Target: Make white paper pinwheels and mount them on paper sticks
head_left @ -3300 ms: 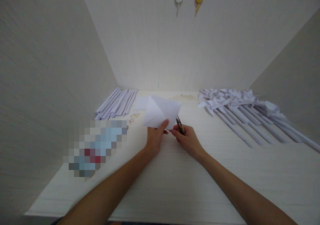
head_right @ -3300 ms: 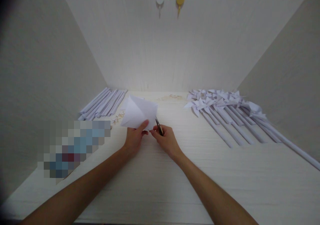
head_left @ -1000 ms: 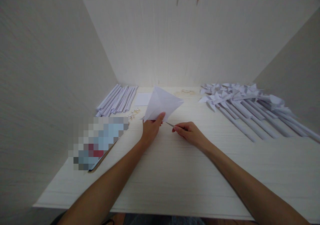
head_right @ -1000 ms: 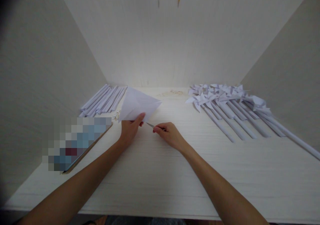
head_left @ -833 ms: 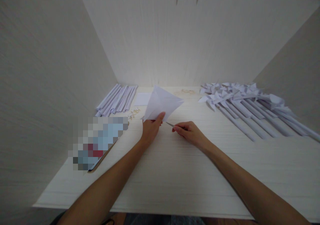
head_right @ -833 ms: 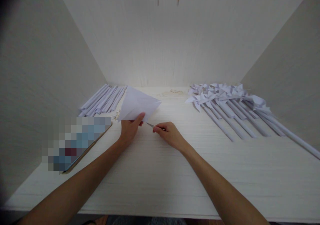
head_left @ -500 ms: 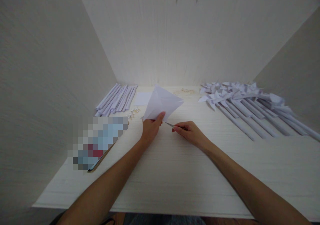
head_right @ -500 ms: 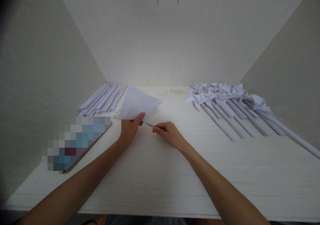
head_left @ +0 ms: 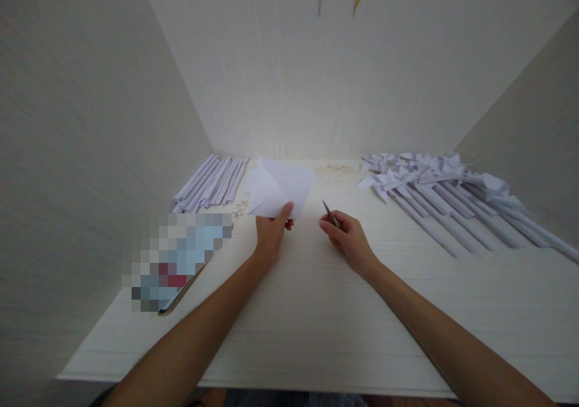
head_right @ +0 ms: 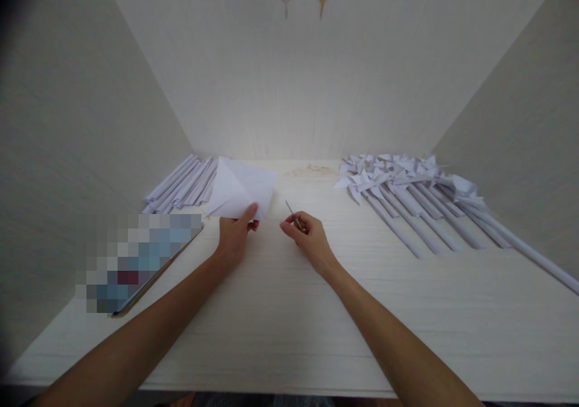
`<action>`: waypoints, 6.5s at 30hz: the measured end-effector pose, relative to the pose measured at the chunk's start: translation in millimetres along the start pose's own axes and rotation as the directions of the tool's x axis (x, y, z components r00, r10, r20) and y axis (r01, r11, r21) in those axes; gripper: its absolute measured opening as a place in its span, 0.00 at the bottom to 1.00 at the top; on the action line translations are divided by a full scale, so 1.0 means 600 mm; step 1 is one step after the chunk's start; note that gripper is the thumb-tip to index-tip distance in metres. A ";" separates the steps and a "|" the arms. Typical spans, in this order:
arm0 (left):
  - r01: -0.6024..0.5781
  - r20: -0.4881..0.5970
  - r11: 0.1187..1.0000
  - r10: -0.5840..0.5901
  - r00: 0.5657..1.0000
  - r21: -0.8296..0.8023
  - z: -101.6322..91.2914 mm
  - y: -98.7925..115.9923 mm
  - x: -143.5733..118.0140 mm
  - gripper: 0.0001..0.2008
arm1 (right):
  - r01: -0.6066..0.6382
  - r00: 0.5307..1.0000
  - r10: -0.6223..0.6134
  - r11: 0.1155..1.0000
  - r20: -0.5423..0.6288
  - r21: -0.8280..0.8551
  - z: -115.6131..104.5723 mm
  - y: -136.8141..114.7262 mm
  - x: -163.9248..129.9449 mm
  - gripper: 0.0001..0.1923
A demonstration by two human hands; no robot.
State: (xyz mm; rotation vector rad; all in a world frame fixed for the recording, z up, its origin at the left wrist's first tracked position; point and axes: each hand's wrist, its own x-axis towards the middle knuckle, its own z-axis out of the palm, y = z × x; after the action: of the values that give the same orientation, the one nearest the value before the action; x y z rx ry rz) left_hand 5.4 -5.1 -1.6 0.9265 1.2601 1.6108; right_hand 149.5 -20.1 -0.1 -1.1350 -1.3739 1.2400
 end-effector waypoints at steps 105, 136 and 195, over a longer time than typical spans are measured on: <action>0.032 0.169 0.999 -0.038 0.985 0.036 0.022 -0.002 -0.034 0.09 | 0.004 0.997 0.000 0.998 -0.076 0.060 0.017 0.015 0.001 0.13; 0.042 -0.002 0.978 -0.044 0.999 -0.206 0.017 0.010 -0.015 0.08 | -0.111 0.975 0.102 0.993 0.199 0.037 0.032 -0.006 -0.013 0.17; 0.103 0.087 0.952 -0.081 0.993 -0.287 0.024 0.005 -0.024 0.06 | -0.255 0.936 0.178 0.938 0.303 0.235 0.036 -0.005 -0.015 0.16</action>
State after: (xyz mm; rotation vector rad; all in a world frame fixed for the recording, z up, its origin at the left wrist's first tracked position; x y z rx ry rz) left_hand 23.0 -13.9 3.6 0.7252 0.9670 1.6193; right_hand 129.3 -31.9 1.2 -0.9644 -1.2500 1.7474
